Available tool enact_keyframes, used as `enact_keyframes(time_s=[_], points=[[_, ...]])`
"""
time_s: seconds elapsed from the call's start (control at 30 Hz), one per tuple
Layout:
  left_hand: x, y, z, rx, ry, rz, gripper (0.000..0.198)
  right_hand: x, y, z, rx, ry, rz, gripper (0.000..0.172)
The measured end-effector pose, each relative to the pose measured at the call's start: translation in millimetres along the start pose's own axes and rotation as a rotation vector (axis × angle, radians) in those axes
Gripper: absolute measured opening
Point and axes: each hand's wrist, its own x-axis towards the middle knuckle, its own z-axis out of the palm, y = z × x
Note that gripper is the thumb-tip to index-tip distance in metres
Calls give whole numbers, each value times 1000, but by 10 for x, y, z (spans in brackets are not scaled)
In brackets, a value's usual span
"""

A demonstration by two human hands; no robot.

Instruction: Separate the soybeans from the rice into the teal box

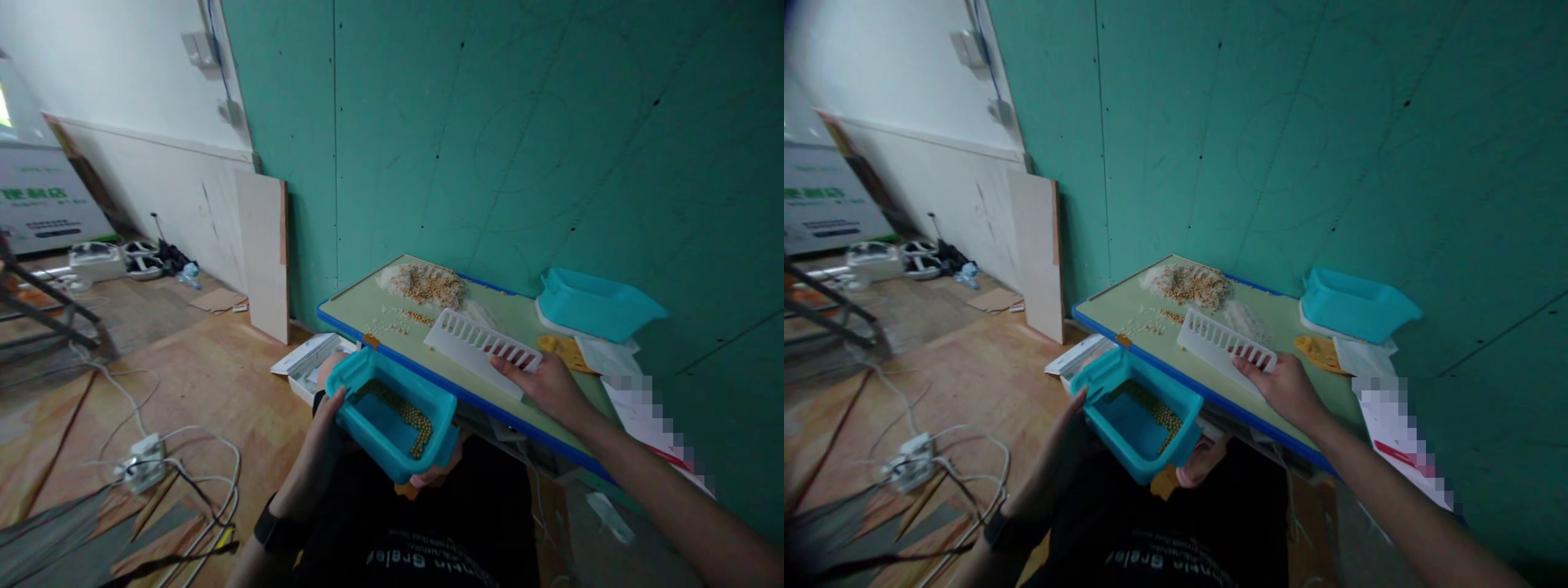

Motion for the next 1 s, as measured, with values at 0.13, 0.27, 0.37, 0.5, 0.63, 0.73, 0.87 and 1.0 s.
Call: enact_keyframes(time_s=[0.13, 0.27, 0.37, 0.5, 0.63, 0.73, 0.87, 1.0], points=[[-30, -5, 34, 1, -14, 15, 85, -187, -155, 121, 32, -42, -42, 28], [-54, 30, 68, 9, -4, 21, 84, -190, -310, 253, 57, -104, -108, 22], [-74, 64, 94, 26, 18, 47, 83, -102, -399, 395, 40, -97, -181, 22], [-101, 77, 101, 19, 14, 58, 82, -2, -502, 666, 37, -119, -318, 26], [-71, 67, 59, 19, 31, 48, 84, 54, -585, 961, 43, -214, -436, 29], [31, 66, 5, 22, 36, 76, 82, 112, -639, 1145, 16, -255, -472, 32], [202, 75, -63, 10, 16, 149, 82, 186, -702, 1299, -16, -243, -423, 33], [263, 73, -95, 2, 17, 168, 84, 212, -737, 1353, -38, -244, -432, 34]])
